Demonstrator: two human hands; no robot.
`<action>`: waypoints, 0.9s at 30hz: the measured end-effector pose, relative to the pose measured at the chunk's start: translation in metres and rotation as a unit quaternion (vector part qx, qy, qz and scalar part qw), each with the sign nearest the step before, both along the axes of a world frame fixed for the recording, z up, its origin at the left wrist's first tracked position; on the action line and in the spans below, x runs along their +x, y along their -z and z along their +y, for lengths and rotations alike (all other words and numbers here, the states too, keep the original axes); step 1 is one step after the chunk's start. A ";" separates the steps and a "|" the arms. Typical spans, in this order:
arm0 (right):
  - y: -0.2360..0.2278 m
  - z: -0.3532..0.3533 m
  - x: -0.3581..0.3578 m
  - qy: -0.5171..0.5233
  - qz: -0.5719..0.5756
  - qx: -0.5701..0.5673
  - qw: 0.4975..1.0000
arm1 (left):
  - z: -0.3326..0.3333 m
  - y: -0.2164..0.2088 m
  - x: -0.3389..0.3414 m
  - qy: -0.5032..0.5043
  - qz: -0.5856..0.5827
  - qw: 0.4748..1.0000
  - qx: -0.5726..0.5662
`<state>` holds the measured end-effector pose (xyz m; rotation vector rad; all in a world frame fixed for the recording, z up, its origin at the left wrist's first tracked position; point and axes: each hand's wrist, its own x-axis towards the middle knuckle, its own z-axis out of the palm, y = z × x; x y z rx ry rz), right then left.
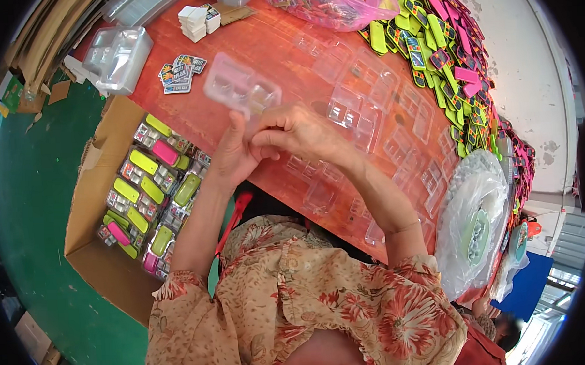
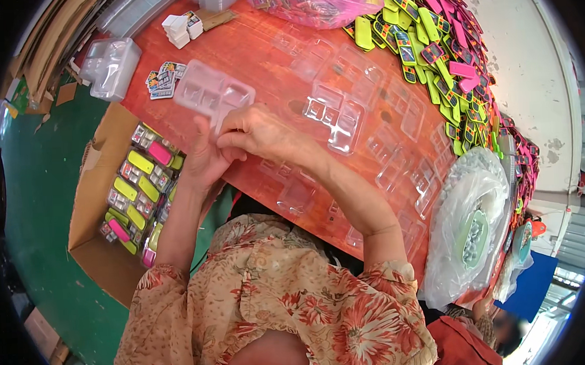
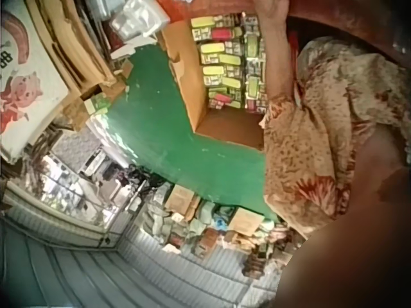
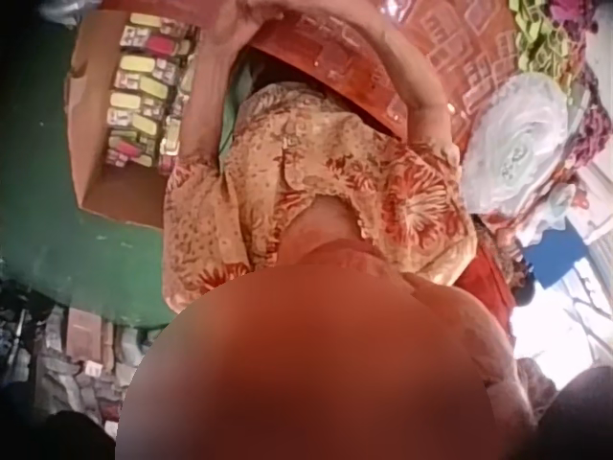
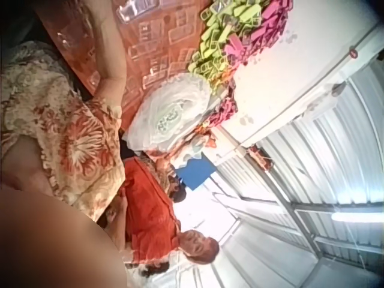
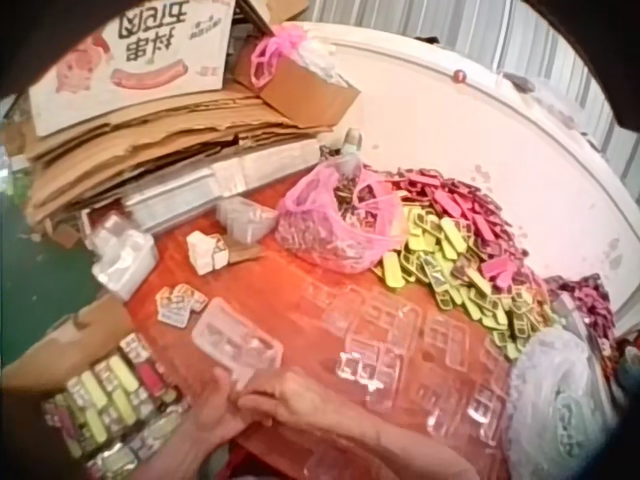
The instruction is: Packaging toy mobile phones into plastic blister trays along with decorative stickers.
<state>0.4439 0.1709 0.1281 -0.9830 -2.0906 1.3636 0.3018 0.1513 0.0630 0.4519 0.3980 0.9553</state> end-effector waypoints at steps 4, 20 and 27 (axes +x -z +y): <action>-0.012 0.003 0.003 0.000 -0.029 0.057 0.998 | 0.005 0.003 0.001 0.044 -0.054 0.998 -0.009; 0.021 0.018 0.027 0.234 -0.195 0.451 0.839 | -0.012 -0.005 -0.030 -0.034 -0.046 0.998 -0.021; 0.000 -0.021 0.007 0.164 -0.391 0.306 0.852 | -0.018 -0.002 -0.028 -0.030 -0.003 1.000 -0.004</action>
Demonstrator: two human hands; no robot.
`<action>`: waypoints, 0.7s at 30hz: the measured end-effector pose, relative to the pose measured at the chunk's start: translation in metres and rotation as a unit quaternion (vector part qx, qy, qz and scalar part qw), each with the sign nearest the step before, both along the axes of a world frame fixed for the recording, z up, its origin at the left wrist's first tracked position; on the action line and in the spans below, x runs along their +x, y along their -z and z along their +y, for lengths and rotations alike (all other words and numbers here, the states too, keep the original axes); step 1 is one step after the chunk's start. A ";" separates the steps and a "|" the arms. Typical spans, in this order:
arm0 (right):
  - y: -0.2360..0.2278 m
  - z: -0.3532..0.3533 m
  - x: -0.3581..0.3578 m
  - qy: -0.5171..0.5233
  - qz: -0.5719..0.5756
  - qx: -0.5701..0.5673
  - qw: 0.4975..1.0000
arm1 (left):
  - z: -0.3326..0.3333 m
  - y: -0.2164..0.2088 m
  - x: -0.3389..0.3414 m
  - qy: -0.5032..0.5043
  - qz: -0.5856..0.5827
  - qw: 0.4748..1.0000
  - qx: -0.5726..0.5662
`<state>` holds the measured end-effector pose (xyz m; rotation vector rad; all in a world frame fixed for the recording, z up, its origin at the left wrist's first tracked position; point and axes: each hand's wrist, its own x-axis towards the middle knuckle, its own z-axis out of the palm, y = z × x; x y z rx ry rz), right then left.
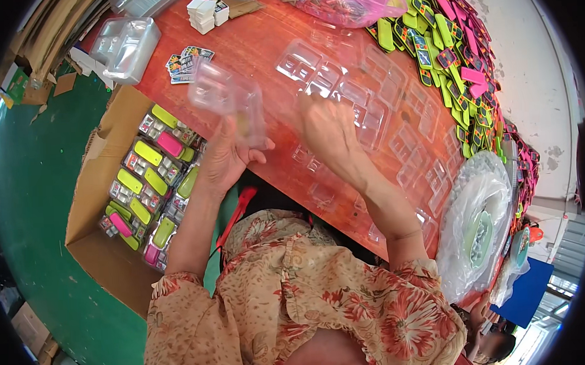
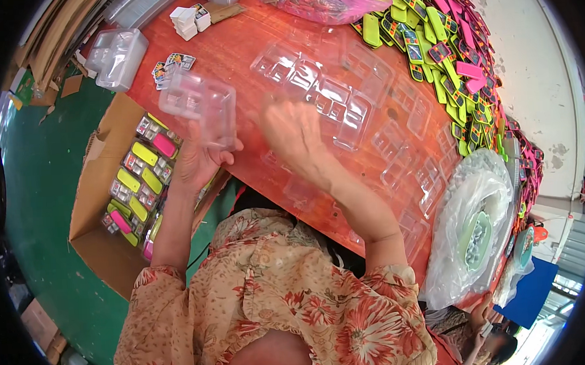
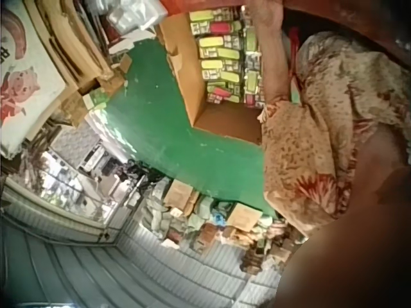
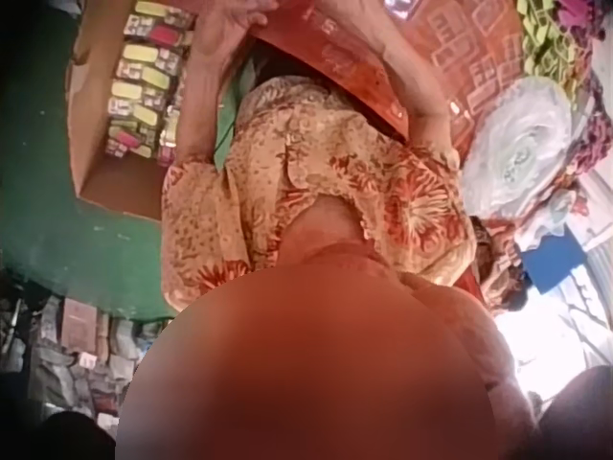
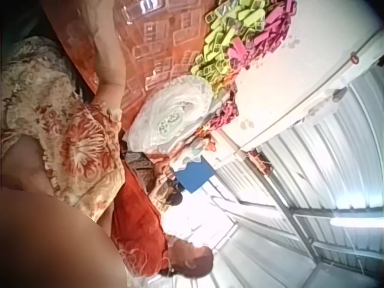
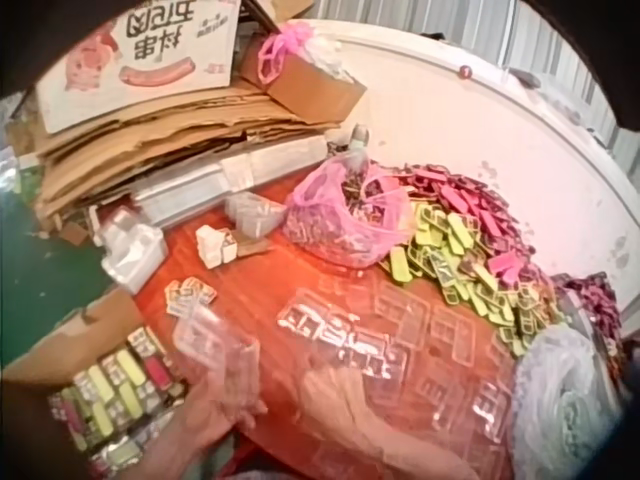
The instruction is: Packaging toy mobile phones into plastic blister trays along with decorative stickers.
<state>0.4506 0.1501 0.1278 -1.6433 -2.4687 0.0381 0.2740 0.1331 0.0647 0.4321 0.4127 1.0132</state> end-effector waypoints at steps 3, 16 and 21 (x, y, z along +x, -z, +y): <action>-0.027 -0.014 -0.019 -0.099 0.228 -0.132 0.960 | -0.001 -0.006 0.018 -0.073 0.048 0.996 -0.031; -0.001 0.009 -0.017 -0.133 0.435 -0.334 0.825 | 0.005 0.004 0.010 0.050 -0.053 0.997 0.011; -0.014 0.006 -0.017 -0.061 0.441 -0.008 0.895 | 0.004 0.012 -0.018 -0.030 -0.051 0.998 -0.013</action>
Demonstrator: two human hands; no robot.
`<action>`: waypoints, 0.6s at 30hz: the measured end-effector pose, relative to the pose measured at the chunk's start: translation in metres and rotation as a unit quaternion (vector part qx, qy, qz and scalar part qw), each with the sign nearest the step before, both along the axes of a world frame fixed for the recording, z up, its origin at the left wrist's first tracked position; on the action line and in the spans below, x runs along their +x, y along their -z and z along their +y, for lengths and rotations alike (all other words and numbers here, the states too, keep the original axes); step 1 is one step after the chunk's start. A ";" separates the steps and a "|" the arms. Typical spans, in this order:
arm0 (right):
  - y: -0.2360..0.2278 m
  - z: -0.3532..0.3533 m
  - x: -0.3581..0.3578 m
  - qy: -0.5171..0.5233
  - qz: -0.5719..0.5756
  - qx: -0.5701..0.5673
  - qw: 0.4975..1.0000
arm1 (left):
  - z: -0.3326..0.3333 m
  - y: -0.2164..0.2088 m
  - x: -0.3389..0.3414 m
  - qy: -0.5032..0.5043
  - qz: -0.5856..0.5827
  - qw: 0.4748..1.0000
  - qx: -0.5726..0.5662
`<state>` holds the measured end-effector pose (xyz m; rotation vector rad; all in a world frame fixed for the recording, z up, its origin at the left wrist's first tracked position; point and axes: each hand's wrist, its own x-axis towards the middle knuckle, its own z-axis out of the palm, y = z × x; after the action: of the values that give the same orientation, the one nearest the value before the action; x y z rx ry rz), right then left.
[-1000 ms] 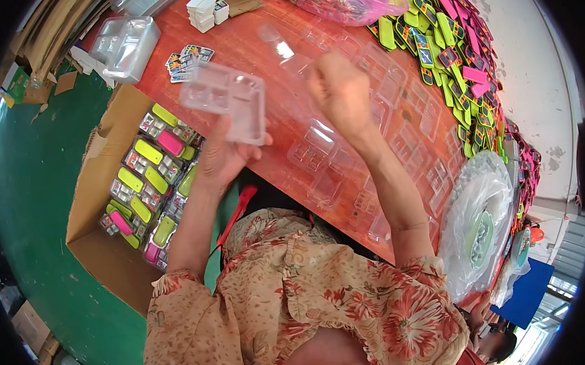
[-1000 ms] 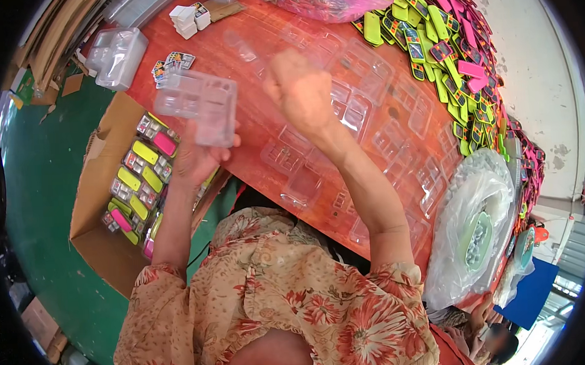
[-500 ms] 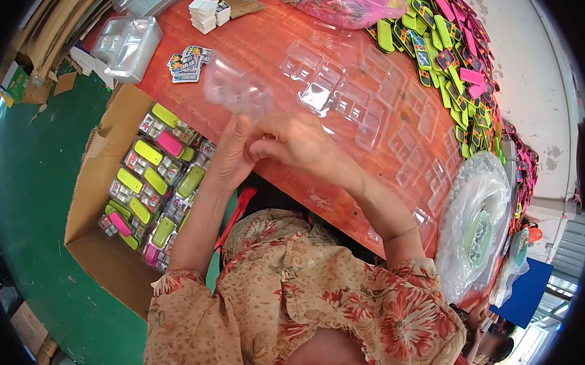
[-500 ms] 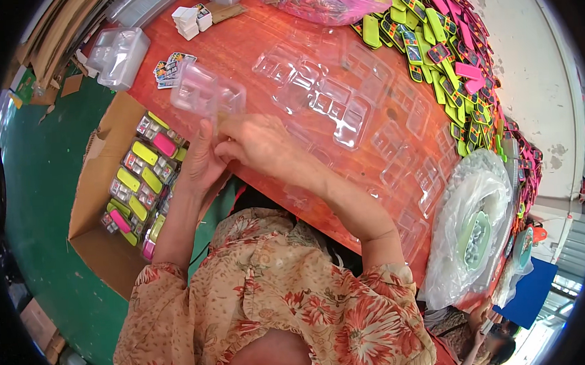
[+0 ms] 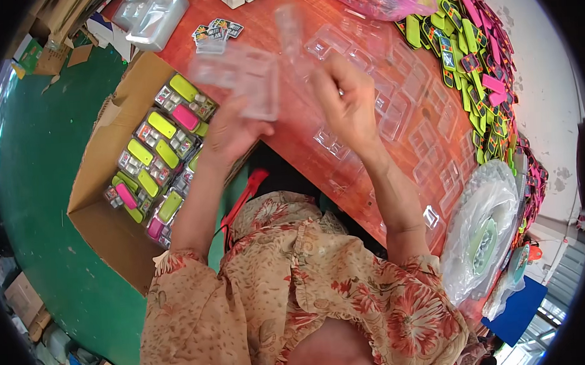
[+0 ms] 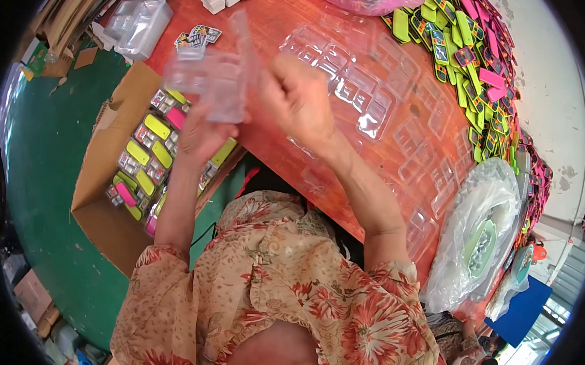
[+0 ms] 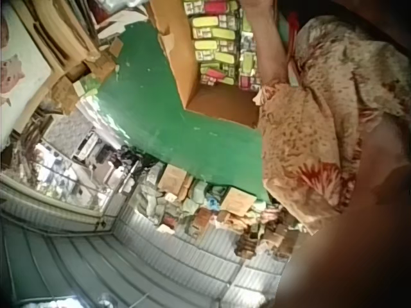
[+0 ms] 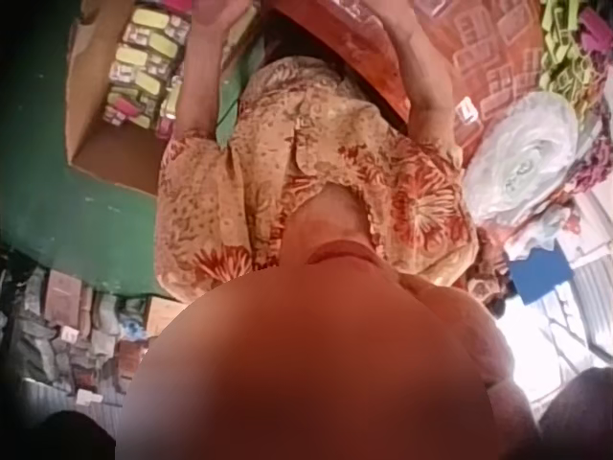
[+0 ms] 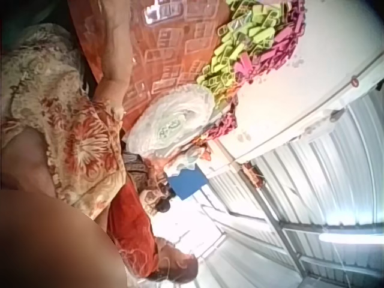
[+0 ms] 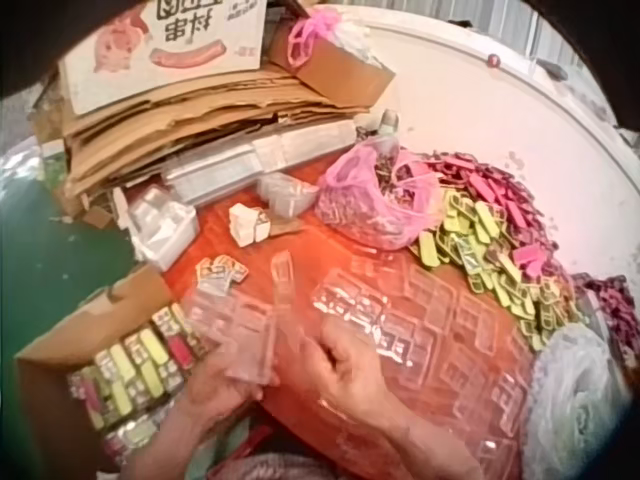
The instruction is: Packaging toy mobile phones into plastic blister trays along with decorative stickers.
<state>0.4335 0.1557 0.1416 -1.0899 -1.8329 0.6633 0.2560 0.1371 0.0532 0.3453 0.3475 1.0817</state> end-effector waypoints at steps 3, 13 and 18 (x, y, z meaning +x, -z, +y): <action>0.014 -0.011 -0.008 -0.092 -0.181 0.170 0.964 | -0.006 -0.017 -0.036 -0.061 0.074 0.995 0.028; -0.005 -0.033 -0.029 -0.052 -0.271 0.005 0.961 | -0.012 -0.035 -0.019 -0.065 0.151 0.981 0.099; 0.005 -0.003 -0.027 -0.197 -0.095 0.001 0.976 | -0.005 -0.032 0.007 -0.034 0.102 0.991 0.076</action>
<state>0.4063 0.1526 0.1364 -0.8145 -2.2442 0.8058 0.2627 0.1322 0.0854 0.5866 0.4633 1.1459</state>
